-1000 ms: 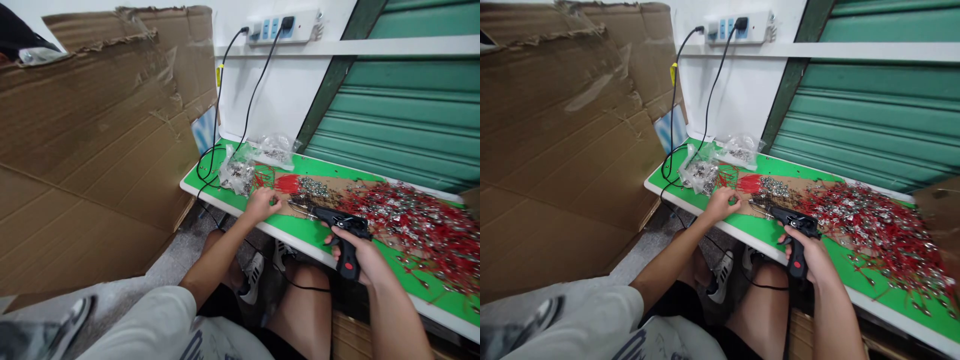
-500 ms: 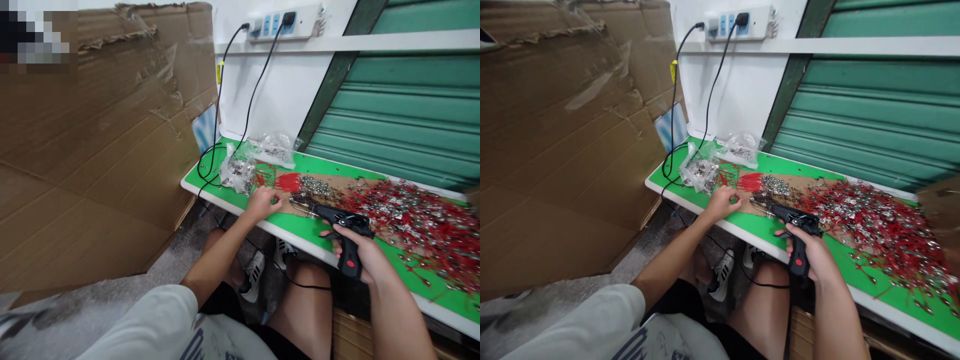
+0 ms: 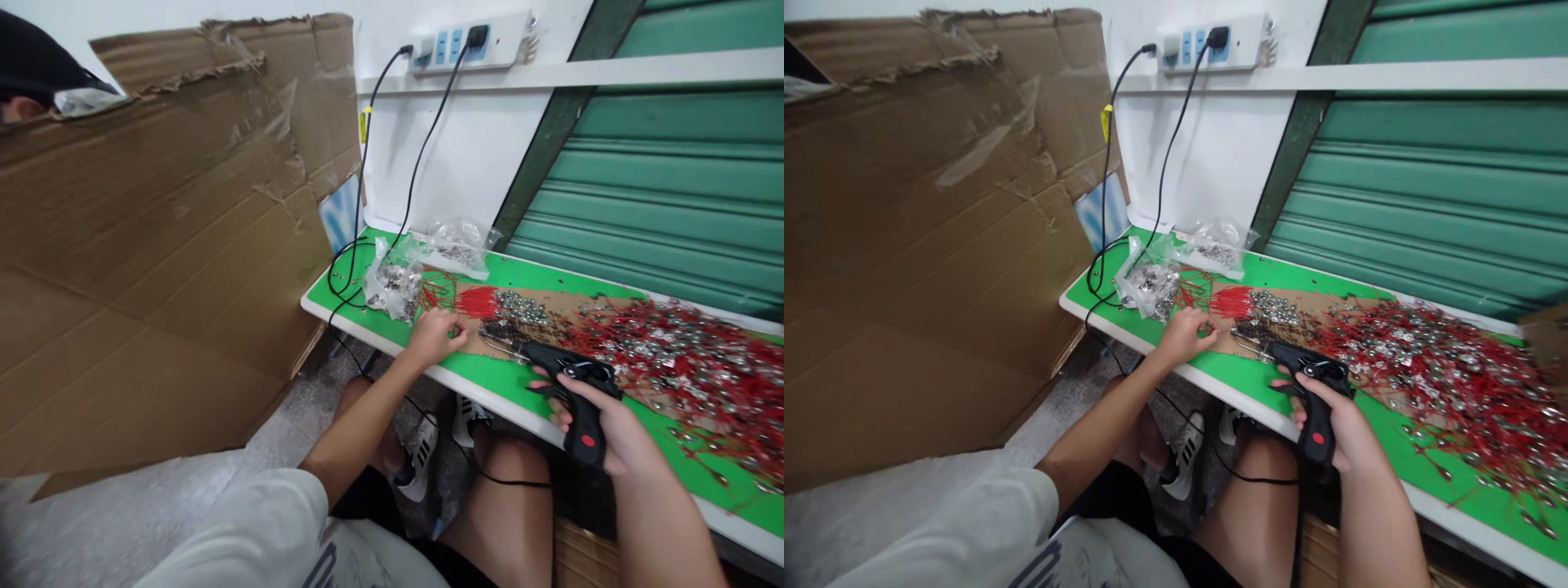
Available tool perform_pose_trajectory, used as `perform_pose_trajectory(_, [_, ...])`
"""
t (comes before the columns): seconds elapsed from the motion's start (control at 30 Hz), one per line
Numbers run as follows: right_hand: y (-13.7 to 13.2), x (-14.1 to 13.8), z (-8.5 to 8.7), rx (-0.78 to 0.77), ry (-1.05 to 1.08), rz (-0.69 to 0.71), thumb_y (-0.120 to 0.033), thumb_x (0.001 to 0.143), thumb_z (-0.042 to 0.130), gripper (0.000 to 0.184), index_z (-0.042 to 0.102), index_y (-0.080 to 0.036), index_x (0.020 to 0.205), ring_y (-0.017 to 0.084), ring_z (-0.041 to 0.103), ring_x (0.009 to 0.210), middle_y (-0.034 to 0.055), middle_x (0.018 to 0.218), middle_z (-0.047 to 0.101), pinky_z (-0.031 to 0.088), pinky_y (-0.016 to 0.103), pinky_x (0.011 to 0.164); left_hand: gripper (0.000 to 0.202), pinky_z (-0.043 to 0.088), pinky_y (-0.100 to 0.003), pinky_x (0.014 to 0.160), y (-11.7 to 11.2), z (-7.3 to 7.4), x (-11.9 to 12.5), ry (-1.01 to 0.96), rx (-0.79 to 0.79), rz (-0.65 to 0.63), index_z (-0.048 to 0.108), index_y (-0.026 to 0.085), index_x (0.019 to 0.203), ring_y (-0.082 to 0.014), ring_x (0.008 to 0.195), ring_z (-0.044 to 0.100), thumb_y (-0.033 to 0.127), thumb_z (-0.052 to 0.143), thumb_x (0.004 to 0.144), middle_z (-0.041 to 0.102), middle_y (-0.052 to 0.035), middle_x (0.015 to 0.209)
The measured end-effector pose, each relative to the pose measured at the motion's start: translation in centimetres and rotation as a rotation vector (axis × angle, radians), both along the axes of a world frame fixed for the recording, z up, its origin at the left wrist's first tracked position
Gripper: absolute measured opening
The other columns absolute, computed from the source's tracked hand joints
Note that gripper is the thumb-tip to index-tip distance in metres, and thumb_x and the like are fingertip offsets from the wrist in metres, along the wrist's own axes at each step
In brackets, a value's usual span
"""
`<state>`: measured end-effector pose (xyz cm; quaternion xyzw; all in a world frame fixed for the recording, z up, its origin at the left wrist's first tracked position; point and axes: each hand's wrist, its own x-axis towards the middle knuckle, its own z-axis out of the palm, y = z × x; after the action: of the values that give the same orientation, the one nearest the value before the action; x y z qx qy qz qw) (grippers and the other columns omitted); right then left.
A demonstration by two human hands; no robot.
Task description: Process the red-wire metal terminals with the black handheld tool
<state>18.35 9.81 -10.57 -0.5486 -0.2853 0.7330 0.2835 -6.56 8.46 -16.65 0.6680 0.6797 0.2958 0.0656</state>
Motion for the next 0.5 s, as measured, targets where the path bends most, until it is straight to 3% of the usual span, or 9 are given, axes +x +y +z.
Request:
perform_pose_trajectory(0.27, [-0.19,-0.40,0.52,-0.003,-0.003,-0.028,-0.014,0.081,0.061,0.017,0.075,-0.011,0.090,0.008,0.043,0.034,0.0080,0.066,0.067,0.038,0.016,0.029,0.013,0.041,-0.029,0.076,0.15,-0.02,0.03,0.011,0.003,0.002,0.072,0.018,0.085,-0.0177,0.081,0.057,0.029,0.065,0.087,0.065,-0.0035,0.079])
perform_pose_trajectory(0.5, [-0.02,0.18,-0.23,-0.002,0.007,-0.042,-0.018,0.080,0.066,0.017,0.076,-0.013,0.092,0.007,0.042,0.035,0.0084,0.071,0.070,0.038,0.017,0.029,0.013,0.041,-0.029,0.075,-0.03,0.31,0.23,-0.005,0.013,0.006,0.072,0.018,0.083,-0.0173,0.080,0.057,0.028,0.064,0.087,0.066,-0.0032,0.079])
